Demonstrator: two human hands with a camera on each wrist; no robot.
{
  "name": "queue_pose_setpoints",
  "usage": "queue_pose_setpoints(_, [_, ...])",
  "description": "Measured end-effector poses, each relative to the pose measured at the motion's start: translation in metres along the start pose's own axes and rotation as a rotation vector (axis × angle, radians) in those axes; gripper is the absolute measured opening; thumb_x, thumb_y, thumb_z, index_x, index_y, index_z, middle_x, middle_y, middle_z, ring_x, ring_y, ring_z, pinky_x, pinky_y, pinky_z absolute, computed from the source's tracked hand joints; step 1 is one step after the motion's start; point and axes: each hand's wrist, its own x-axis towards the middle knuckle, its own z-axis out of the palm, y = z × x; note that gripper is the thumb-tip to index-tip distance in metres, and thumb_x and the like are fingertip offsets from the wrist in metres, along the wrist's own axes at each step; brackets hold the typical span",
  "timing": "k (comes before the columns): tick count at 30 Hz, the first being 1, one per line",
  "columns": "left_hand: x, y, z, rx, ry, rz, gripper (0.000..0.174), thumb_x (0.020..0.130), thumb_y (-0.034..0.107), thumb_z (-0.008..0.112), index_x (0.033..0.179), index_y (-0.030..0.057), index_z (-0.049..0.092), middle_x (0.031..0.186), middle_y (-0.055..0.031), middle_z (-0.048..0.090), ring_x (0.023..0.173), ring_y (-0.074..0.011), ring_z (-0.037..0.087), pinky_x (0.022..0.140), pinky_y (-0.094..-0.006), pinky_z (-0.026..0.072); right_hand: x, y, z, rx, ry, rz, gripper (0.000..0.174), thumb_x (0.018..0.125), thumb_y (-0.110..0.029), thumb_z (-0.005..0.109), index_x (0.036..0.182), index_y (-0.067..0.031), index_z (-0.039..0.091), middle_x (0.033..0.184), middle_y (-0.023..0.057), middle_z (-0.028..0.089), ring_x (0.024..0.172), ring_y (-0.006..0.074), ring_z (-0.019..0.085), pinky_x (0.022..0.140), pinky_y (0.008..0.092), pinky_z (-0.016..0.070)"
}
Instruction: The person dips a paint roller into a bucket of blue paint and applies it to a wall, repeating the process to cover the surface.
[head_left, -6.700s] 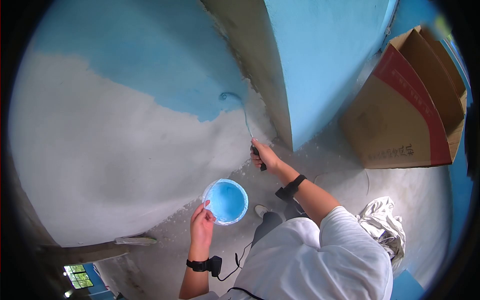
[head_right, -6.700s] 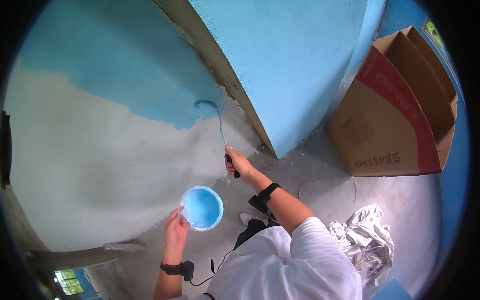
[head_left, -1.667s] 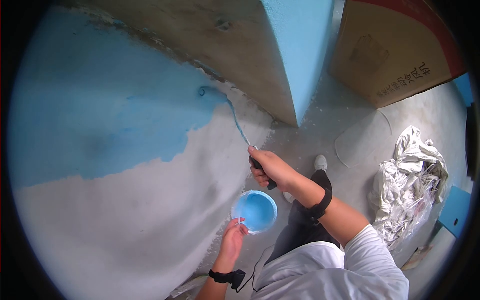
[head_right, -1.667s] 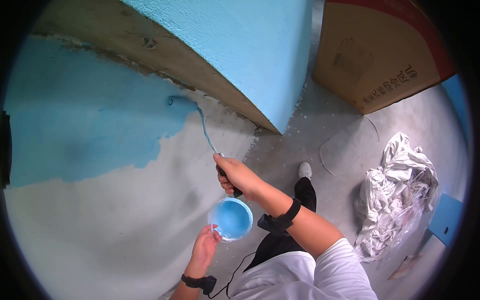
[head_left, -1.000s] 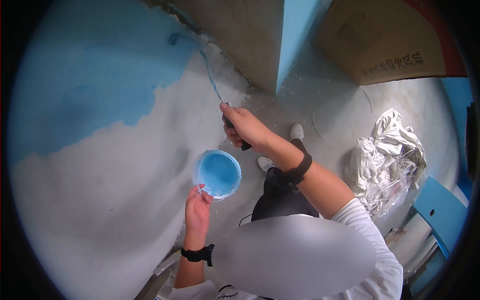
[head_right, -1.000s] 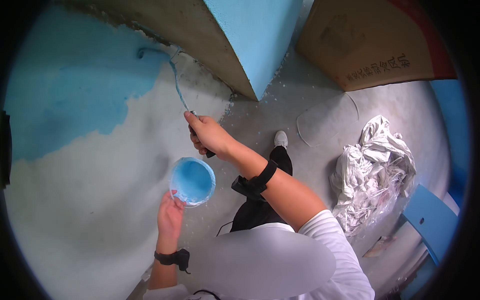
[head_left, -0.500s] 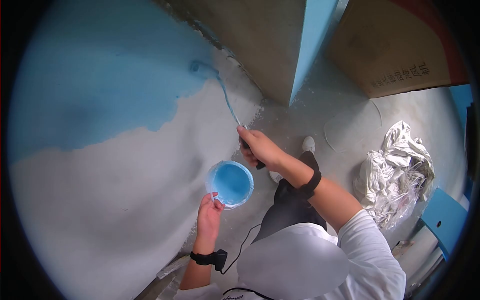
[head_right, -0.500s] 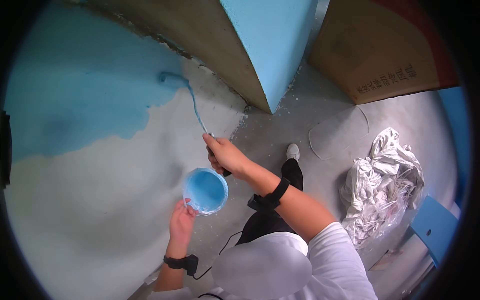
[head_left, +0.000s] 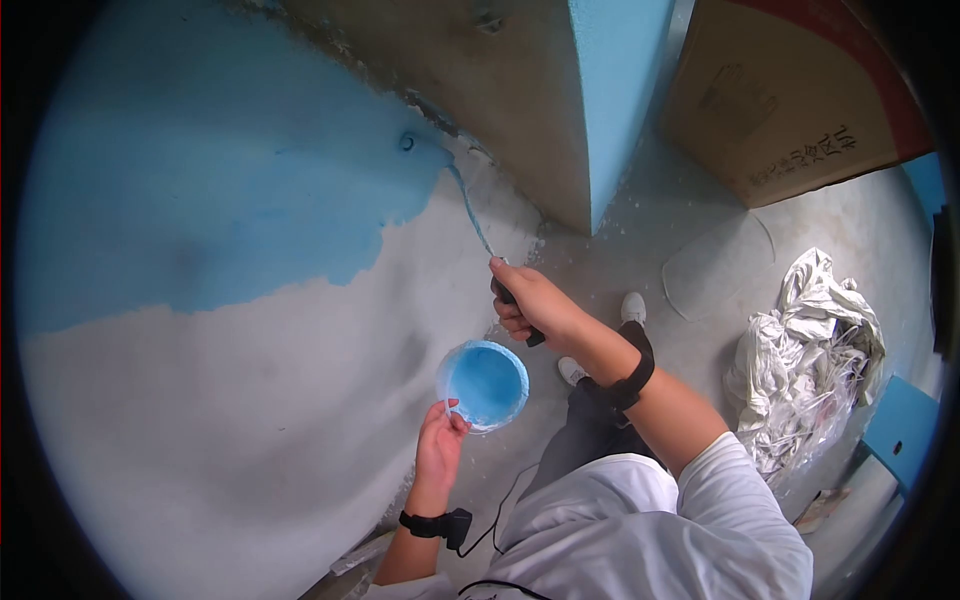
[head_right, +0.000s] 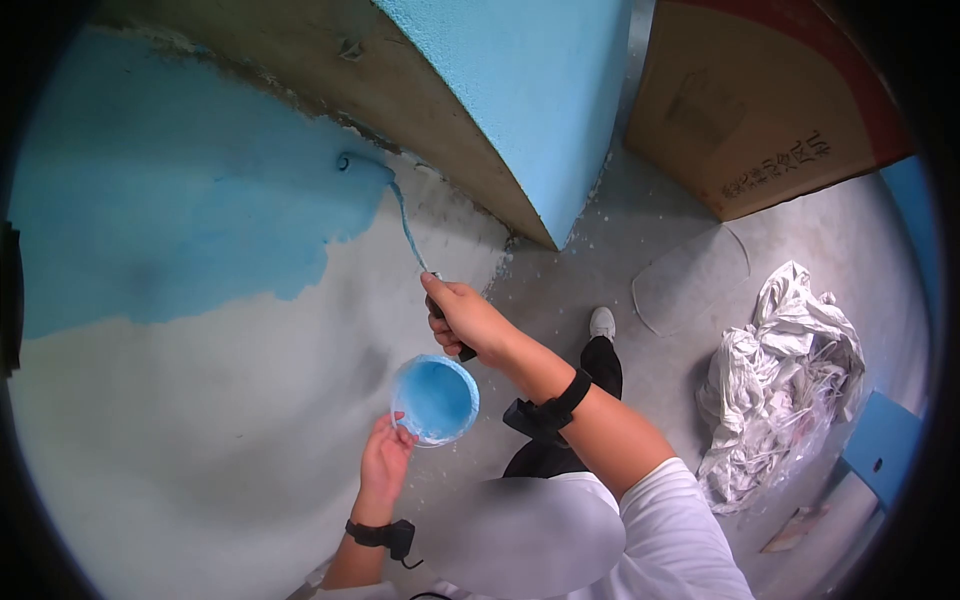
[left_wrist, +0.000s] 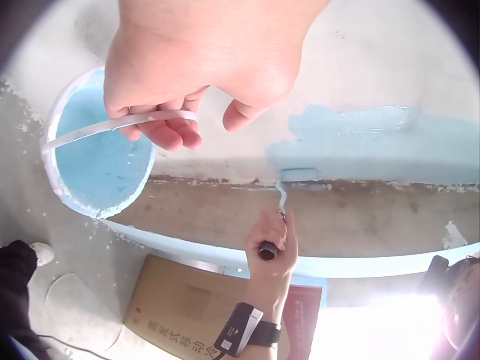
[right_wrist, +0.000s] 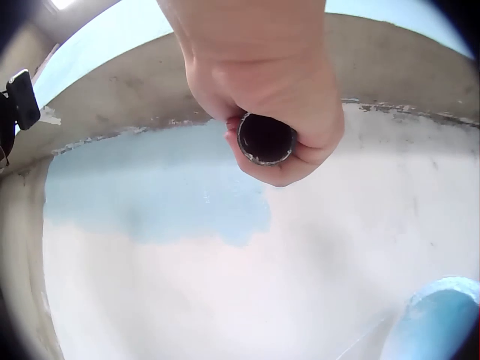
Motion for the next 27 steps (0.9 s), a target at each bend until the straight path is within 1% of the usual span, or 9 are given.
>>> queue_pose_setpoints(2, [0.0, 0.001, 0.001, -0.003, 0.007, -0.008, 0.031, 0.093, 0.017, 0.048, 0.119, 0.0008, 0.051, 0.086, -0.005, 0.054, 0.084, -0.0149, 0.051, 0.089, -0.0328, 0.0412, -0.004, -0.008, -0.001, 0.025, -0.016, 0.01, 0.046, 0.102, -0.05, 0.042, 0.076, -0.013, 0.035, 0.061, -0.0055, 0.029, 0.049, 0.0063, 0.025, 0.044, 0.0245, 0.0256])
queue_pose_setpoints(4, [0.0, 0.0, 0.002, -0.004, 0.014, -0.015, 0.031, 0.093, 0.017, 0.048, 0.119, 0.0008, 0.051, 0.085, -0.0047, 0.054, 0.084, -0.0147, 0.052, 0.089, -0.0327, 0.0411, -0.005, -0.016, -0.001, 0.27, -0.089, -0.001, 0.044, 0.102, -0.05, 0.043, 0.081, -0.0122, 0.037, 0.061, -0.0057, 0.031, 0.048, 0.0052, 0.026, 0.042, 0.0223, 0.0259])
queue_pose_setpoints(8, [-0.002, 0.002, 0.004, -0.021, 0.009, -0.008, 0.031, 0.093, 0.018, 0.049, 0.12, 0.0014, 0.051, 0.086, -0.0043, 0.054, 0.084, -0.0146, 0.052, 0.09, -0.0329, 0.0411, -0.016, -0.029, 0.021, 0.338, -0.051, 0.053, 0.041, 0.102, -0.049, 0.044, 0.086, -0.0116, 0.037, 0.062, -0.0054, 0.032, 0.048, 0.0048, 0.027, 0.041, 0.021, 0.0268])
queue_pose_setpoints(12, [-0.007, 0.002, 0.005, -0.009, 0.008, 0.015, 0.03, 0.094, 0.019, 0.049, 0.119, 0.0021, 0.051, 0.085, -0.0043, 0.054, 0.083, -0.0155, 0.052, 0.09, -0.0338, 0.041, -0.002, -0.006, 0.003, 0.153, -0.043, -0.026, 0.042, 0.102, -0.049, 0.041, 0.083, -0.012, 0.037, 0.06, -0.006, 0.029, 0.048, 0.0053, 0.026, 0.042, 0.0223, 0.0241])
queue_pose_setpoints(13, [-0.008, 0.001, 0.006, -0.009, 0.005, 0.019, 0.03, 0.094, 0.019, 0.049, 0.119, 0.0021, 0.051, 0.085, -0.0043, 0.054, 0.083, -0.0155, 0.052, 0.09, -0.0338, 0.041, 0.009, 0.008, -0.012, 0.107, -0.08, -0.05, 0.045, 0.102, -0.05, 0.04, 0.078, -0.0123, 0.037, 0.06, -0.0036, 0.034, 0.047, 0.0079, 0.029, 0.042, 0.0256, 0.029])
queue_pose_setpoints(15, [-0.006, 0.0, 0.007, -0.017, 0.059, 0.018, 0.03, 0.094, 0.02, 0.051, 0.118, 0.0026, 0.052, 0.085, -0.0054, 0.053, 0.084, -0.0169, 0.05, 0.089, -0.0344, 0.0407, 0.029, 0.044, -0.039, -0.015, -0.085, -0.06, 0.046, 0.102, -0.05, 0.04, 0.076, -0.0123, 0.037, 0.059, -0.003, 0.035, 0.046, 0.0087, 0.03, 0.042, 0.0264, 0.0301])
queue_pose_setpoints(19, [-0.004, -0.001, -0.001, 0.0, 0.049, -0.017, 0.03, 0.095, 0.02, 0.051, 0.119, 0.0021, 0.052, 0.085, -0.0055, 0.053, 0.084, -0.0174, 0.051, 0.089, -0.0347, 0.0409, 0.034, 0.069, -0.064, -0.284, -0.015, -0.066, 0.047, 0.102, -0.049, 0.04, 0.074, -0.0118, 0.038, 0.057, -0.0014, 0.037, 0.044, 0.0112, 0.034, 0.042, 0.0285, 0.0329])
queue_pose_setpoints(24, [0.002, -0.003, -0.005, 0.022, 0.056, -0.037, 0.032, 0.095, 0.02, 0.049, 0.121, 0.0015, 0.051, 0.085, -0.0052, 0.053, 0.084, -0.0171, 0.051, 0.09, -0.0346, 0.0411, 0.047, 0.031, -0.062, -0.031, 0.061, -0.219, 0.045, 0.102, -0.048, 0.042, 0.076, -0.0111, 0.039, 0.058, -0.0011, 0.038, 0.046, 0.011, 0.037, 0.042, 0.0279, 0.0332])
queue_pose_setpoints(27, [0.003, -0.005, -0.008, -0.005, 0.052, -0.045, 0.032, 0.095, 0.02, 0.049, 0.121, 0.0012, 0.051, 0.085, -0.005, 0.053, 0.085, -0.0165, 0.052, 0.091, -0.0346, 0.0414, 0.069, 0.034, -0.065, -0.067, 0.059, -0.182, 0.043, 0.103, -0.047, 0.041, 0.081, -0.0101, 0.04, 0.059, -0.0021, 0.033, 0.045, 0.0104, 0.033, 0.042, 0.0276, 0.0306])
